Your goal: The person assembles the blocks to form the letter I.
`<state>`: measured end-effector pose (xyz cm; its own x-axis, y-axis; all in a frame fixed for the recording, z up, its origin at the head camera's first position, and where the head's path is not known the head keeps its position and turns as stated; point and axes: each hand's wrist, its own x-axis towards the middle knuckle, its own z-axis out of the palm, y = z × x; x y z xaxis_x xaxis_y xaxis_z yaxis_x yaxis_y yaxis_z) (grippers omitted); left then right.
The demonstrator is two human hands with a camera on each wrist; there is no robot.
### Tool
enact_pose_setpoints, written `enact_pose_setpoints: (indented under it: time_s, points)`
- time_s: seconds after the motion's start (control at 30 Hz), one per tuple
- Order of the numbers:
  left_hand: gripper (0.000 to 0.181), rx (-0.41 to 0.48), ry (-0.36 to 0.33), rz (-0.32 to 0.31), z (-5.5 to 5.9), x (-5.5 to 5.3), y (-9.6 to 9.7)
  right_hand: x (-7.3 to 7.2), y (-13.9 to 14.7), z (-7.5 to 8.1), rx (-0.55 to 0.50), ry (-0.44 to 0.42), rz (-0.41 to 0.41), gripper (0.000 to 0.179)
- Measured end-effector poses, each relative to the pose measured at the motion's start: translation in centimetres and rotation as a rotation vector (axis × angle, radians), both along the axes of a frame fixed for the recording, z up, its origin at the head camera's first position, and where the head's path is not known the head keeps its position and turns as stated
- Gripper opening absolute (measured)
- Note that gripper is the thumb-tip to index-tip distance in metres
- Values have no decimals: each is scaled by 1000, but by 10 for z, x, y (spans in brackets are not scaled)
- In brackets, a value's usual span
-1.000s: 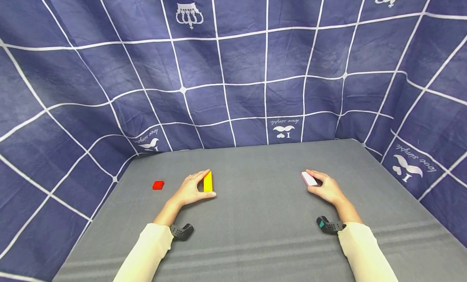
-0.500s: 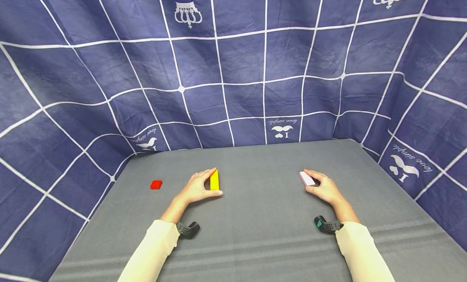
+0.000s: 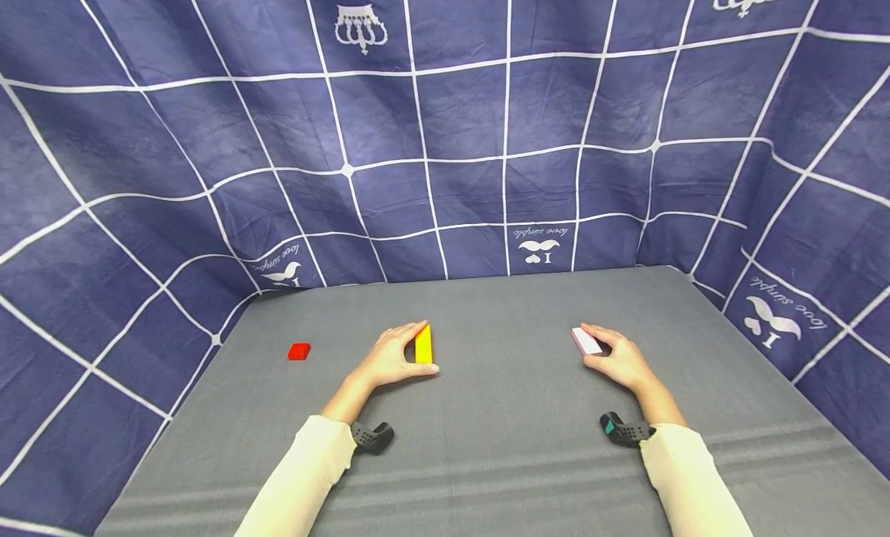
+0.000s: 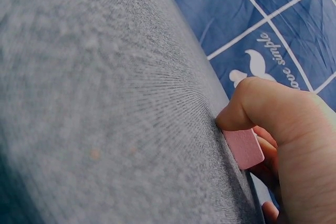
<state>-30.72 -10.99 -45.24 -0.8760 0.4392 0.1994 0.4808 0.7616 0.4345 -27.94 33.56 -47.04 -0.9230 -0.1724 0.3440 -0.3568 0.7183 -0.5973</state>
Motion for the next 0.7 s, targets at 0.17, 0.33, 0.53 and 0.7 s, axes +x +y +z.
enact_pose_setpoints:
  time_s: [0.17, 0.33, 0.53, 0.7]
  points:
    - [93, -17, 9, -4, -3, -1, 5, 0, -1, -1, -3, 17, 3, 60]
    - [93, -26, 36, -22, -3, -1, 11, -1, 0, 0, 2, 36, 13, 60]
    - [94, -43, 18, -45, -4, 1, 19, 0, 0, 0, -1, 35, 23, 59]
    - [93, -50, 22, -53, -3, 2, 25, 1, 0, -1, 2, 22, 15, 60]
